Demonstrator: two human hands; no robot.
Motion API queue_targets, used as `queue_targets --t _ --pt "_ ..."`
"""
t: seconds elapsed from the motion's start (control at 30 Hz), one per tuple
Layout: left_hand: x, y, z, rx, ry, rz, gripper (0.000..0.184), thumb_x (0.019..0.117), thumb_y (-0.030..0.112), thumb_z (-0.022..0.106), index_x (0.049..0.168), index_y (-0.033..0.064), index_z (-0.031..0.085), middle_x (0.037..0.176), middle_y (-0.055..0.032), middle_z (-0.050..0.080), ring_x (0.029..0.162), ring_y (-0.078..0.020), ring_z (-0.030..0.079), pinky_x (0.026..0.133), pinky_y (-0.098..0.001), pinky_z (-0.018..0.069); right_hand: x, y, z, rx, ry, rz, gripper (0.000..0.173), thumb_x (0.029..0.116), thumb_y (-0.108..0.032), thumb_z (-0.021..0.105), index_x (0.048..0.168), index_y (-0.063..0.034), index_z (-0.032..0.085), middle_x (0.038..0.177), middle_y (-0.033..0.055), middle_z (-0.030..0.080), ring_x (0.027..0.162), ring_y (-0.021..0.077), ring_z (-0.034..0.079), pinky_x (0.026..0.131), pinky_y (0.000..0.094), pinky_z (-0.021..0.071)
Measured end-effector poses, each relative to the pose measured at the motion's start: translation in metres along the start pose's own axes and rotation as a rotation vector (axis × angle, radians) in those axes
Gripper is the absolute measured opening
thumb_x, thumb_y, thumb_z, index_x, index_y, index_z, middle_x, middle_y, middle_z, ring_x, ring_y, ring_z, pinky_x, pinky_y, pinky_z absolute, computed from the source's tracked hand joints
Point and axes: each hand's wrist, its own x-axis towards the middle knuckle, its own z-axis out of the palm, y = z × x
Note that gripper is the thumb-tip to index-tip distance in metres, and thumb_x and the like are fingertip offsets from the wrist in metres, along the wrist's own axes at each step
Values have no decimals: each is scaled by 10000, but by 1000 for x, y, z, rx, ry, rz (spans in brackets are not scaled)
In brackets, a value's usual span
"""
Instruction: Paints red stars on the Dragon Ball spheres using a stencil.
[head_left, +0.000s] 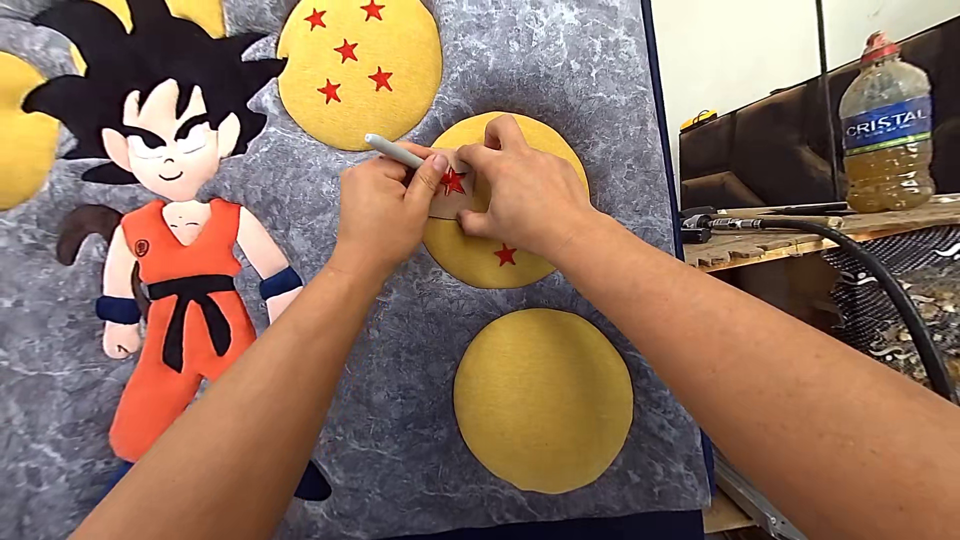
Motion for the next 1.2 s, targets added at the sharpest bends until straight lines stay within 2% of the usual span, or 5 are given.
queue_targets --t 0.33,0.63,0.87,1.03,1.2 --pt "5 8 7 2 -24 -6 292 1060 358 560 1038 130 741 858 48 726 725 1 670 696 -224 573 -1 0 0 20 -3 1 651 805 -545 735 1383 -263 635 1360 77 517 849 204 662 624 415 565" --pt "7 15 -14 224 -171 -34 315 1053 404 544 1019 149 726 802 24 705 714 -65 670 689 -347 555 0 0 -1 12 -13 8 644 809 -542 727 1387 -277 626 1365 76 513 860 206 666 622 416 566" --pt "5 19 -6 220 -107 -88 338 1060 416 537 1024 132 718 809 -1 700 714 -85 662 691 -366 542 -1 0 0 16 -8 3 648 819 -542 726 1400 -273 624 1364 76 516 863 209 664 635 415 568" --pt "6 15 -1 65 -99 -46 296 1047 391 575 1024 145 739 815 59 715 703 6 663 679 -238 566 -1 -1 -2 25 -17 9 653 815 -530 737 1403 -270 620 1367 76 511 854 204 661 629 416 566" --pt "8 19 2 144 -65 -93 318 1049 407 565 1018 137 731 778 39 701 676 -24 656 667 -278 556 -2 -2 -2 24 -27 13 646 820 -527 734 1401 -269 620 1383 76 499 863 199 662 635 411 567"
